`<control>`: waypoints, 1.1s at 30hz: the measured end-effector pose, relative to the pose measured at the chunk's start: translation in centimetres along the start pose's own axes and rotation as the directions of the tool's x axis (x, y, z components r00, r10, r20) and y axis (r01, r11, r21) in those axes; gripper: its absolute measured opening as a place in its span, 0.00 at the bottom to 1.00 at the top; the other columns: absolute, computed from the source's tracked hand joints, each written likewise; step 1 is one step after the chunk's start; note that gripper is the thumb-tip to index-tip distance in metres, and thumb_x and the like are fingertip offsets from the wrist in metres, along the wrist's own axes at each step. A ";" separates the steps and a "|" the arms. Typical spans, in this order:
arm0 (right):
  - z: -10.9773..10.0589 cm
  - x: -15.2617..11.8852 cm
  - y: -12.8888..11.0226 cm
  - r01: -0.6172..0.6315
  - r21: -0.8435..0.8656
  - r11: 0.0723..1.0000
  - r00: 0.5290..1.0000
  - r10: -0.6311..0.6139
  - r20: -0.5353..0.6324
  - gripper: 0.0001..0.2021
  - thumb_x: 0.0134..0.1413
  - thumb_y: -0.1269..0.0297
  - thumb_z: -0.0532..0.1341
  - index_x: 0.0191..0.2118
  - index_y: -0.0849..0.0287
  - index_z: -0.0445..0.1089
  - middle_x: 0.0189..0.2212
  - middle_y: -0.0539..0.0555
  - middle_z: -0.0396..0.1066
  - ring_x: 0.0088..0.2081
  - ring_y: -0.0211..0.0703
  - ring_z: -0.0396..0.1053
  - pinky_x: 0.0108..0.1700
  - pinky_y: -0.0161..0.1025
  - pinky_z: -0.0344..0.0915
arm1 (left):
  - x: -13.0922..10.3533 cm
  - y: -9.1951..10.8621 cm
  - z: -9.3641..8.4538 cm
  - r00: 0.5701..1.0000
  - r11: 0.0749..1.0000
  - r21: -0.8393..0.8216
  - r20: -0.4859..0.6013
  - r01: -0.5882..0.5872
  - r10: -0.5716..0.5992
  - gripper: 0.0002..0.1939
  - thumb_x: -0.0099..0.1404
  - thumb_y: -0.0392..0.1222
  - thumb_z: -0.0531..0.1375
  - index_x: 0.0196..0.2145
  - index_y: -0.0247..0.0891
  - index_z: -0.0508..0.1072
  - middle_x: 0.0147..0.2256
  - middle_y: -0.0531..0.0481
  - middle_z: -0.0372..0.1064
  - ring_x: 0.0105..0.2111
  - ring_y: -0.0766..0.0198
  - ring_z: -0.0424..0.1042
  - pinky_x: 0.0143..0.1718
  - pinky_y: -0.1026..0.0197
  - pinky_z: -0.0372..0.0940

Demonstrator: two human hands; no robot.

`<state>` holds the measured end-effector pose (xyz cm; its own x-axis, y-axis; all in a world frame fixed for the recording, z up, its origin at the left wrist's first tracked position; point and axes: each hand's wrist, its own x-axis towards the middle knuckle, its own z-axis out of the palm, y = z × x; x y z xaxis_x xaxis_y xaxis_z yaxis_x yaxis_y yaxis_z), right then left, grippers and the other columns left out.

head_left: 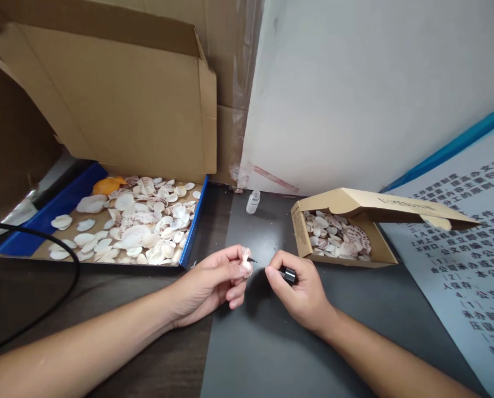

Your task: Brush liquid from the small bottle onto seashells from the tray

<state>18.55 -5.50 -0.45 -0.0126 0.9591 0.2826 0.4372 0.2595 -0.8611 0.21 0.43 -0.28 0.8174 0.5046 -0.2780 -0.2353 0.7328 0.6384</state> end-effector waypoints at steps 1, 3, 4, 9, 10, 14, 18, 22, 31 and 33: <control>0.0 0.0 0.0 -0.008 -0.007 1.000 1.000 0.008 0.001 0.14 0.58 0.65 0.57 0.22 0.57 0.58 0.17 0.44 0.55 0.20 0.32 0.53 0.23 0.31 0.52 | 0.0 0.0 0.0 1.000 1.000 -0.001 -0.001 0.000 0.000 0.06 0.65 0.35 0.62 0.35 0.37 0.66 0.25 0.58 0.57 0.20 0.75 0.54 0.23 0.69 0.58; 0.0 0.0 0.1 -0.026 -0.024 0.999 1.000 0.025 -0.018 0.14 0.58 0.65 0.57 0.22 0.57 0.57 0.17 0.44 0.54 0.20 0.32 0.52 0.23 0.31 0.52 | 0.0 0.0 -0.1 1.000 1.000 -0.001 0.000 0.000 0.000 0.05 0.65 0.35 0.61 0.33 0.36 0.66 0.25 0.57 0.57 0.20 0.74 0.55 0.23 0.68 0.58; 0.0 0.0 0.1 -0.032 -0.030 0.999 0.999 0.032 -0.032 0.14 0.58 0.64 0.56 0.22 0.56 0.56 0.17 0.44 0.53 0.20 0.32 0.52 0.23 0.31 0.52 | 0.0 0.0 -0.1 1.000 1.000 0.001 0.002 0.001 -0.001 0.05 0.65 0.35 0.60 0.33 0.36 0.66 0.25 0.57 0.57 0.20 0.74 0.56 0.23 0.68 0.58; -0.1 -0.2 0.1 0.029 -0.003 1.000 0.999 -0.029 0.021 0.15 0.59 0.63 0.56 0.22 0.56 0.55 0.17 0.44 0.52 0.19 0.32 0.51 0.23 0.32 0.51 | 0.0 0.1 0.0 1.000 1.000 -0.005 -0.005 0.006 -0.006 0.05 0.67 0.36 0.56 0.31 0.35 0.67 0.24 0.56 0.56 0.20 0.73 0.57 0.24 0.67 0.58; -0.1 -0.2 0.1 0.036 -0.005 0.999 0.998 -0.036 0.042 0.15 0.59 0.63 0.56 0.22 0.56 0.55 0.17 0.43 0.52 0.19 0.32 0.51 0.23 0.32 0.51 | 0.0 0.2 0.0 1.000 1.000 -0.009 -0.008 0.006 -0.006 0.05 0.66 0.36 0.56 0.31 0.35 0.67 0.24 0.56 0.56 0.20 0.73 0.56 0.24 0.67 0.58; -0.1 -0.2 0.2 -0.014 -0.045 0.999 1.000 0.014 0.002 0.16 0.58 0.64 0.55 0.21 0.56 0.53 0.17 0.43 0.50 0.20 0.33 0.50 0.23 0.32 0.49 | -0.1 0.2 0.0 1.000 1.000 -0.005 -0.005 0.001 -0.001 0.06 0.66 0.35 0.56 0.30 0.35 0.66 0.24 0.56 0.54 0.20 0.73 0.54 0.24 0.68 0.57; -0.1 -0.3 0.3 0.043 0.004 0.999 0.999 -0.043 0.015 0.16 0.59 0.64 0.55 0.22 0.55 0.53 0.17 0.43 0.51 0.20 0.33 0.50 0.23 0.32 0.50 | -0.1 0.2 0.1 1.000 1.000 -0.006 -0.004 -0.004 0.004 0.06 0.66 0.34 0.55 0.29 0.35 0.66 0.25 0.56 0.54 0.20 0.73 0.54 0.24 0.68 0.57; -0.2 -0.4 0.3 0.029 -0.043 0.999 0.999 -0.028 0.023 0.15 0.58 0.64 0.55 0.22 0.56 0.53 0.17 0.44 0.51 0.20 0.33 0.51 0.23 0.32 0.50 | -0.1 0.1 0.0 1.000 1.000 -0.011 -0.005 -0.002 0.002 0.05 0.65 0.34 0.56 0.30 0.35 0.66 0.25 0.57 0.55 0.20 0.73 0.53 0.24 0.68 0.57; -0.3 -0.8 0.6 0.120 -0.150 0.981 0.991 -0.109 0.082 0.15 0.57 0.65 0.56 0.22 0.56 0.53 0.17 0.44 0.52 0.20 0.33 0.51 0.24 0.33 0.50 | -0.1 -0.1 0.0 0.999 0.999 -0.016 -0.006 -0.049 0.049 0.06 0.64 0.34 0.55 0.28 0.36 0.64 0.24 0.57 0.54 0.20 0.73 0.52 0.23 0.67 0.54; -0.5 -0.8 0.7 0.097 -0.202 0.975 0.995 -0.089 0.050 0.15 0.57 0.65 0.56 0.21 0.55 0.52 0.17 0.44 0.51 0.20 0.33 0.51 0.23 0.33 0.49 | -0.1 -0.2 0.1 0.997 0.996 -0.029 -0.016 -0.079 0.078 0.07 0.64 0.34 0.55 0.27 0.36 0.63 0.24 0.57 0.53 0.19 0.73 0.51 0.23 0.67 0.53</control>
<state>19.29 -6.11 -1.09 -0.0961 0.9366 0.3368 0.6064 0.3235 -0.7264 0.21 0.24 -0.33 0.7882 0.5674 -0.2383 -0.3138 0.7036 0.6375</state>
